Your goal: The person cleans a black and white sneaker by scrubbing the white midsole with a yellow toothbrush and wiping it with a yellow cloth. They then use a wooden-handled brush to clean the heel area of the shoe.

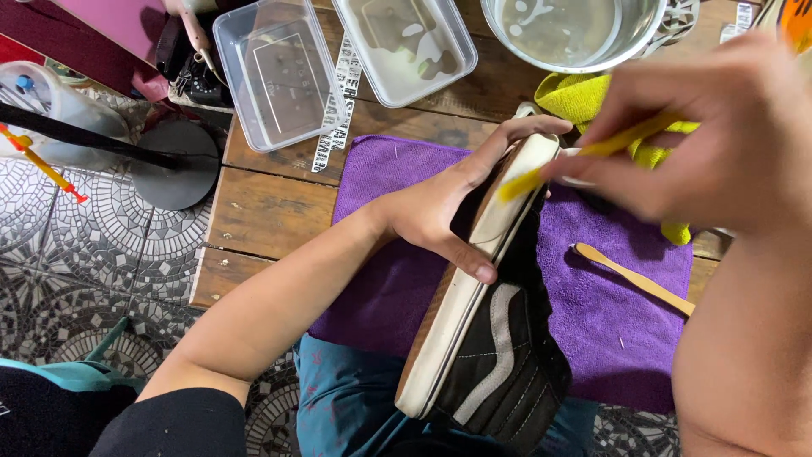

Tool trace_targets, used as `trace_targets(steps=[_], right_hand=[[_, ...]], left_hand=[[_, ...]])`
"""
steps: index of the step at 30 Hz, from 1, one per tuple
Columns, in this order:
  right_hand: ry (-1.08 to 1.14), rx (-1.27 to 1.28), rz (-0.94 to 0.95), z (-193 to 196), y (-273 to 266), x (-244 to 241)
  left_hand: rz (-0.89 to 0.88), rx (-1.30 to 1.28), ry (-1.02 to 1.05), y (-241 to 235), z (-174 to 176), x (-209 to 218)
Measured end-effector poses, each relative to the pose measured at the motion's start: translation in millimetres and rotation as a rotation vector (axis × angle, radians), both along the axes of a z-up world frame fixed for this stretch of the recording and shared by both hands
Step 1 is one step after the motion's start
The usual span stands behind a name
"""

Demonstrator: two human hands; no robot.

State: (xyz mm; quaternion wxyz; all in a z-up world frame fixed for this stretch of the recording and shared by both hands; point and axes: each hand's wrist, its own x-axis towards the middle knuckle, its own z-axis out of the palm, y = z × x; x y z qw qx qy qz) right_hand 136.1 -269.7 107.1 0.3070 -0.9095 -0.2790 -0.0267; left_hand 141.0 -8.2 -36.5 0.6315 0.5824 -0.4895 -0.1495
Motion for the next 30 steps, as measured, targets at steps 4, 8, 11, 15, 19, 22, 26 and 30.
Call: trace_targets(steps=[4, 8, 11, 15, 19, 22, 26, 30], right_hand=[[-0.120, -0.221, 0.184, -1.2, 21.5, -4.5], [-0.126, -0.296, 0.046, -8.1, 7.2, 3.6], [-0.119, -0.262, 0.143, -1.2, 21.5, -7.9], [-0.128, -0.268, 0.224, -3.6, 18.3, -5.7], [-0.142, -0.281, 0.122, -4.8, 16.4, -5.2], [-0.172, -0.294, 0.188, -0.9, 20.4, -6.1], [-0.121, -0.237, 0.119, -3.5, 11.2, 1.2], [-0.155, -0.383, 0.204, -6.1, 18.6, -7.2]], left_hand=[[0.017, 0.052, 0.049, -1.2, -5.1, -1.5], [0.023, 0.050, 0.013, -1.2, 0.2, -3.4], [0.045, 0.101, 0.045, -1.1, 1.2, -4.1], [-0.033, -0.032, 0.209, -0.3, 5.7, -6.4], [0.017, 0.028, 0.072, -2.6, -0.7, -6.5], [0.050, 0.092, 0.065, -5.1, -7.9, -4.6], [0.051, 0.053, 0.057, -7.2, 1.1, -4.6], [0.000, -0.039, 0.108, -5.7, 4.6, -6.7]])
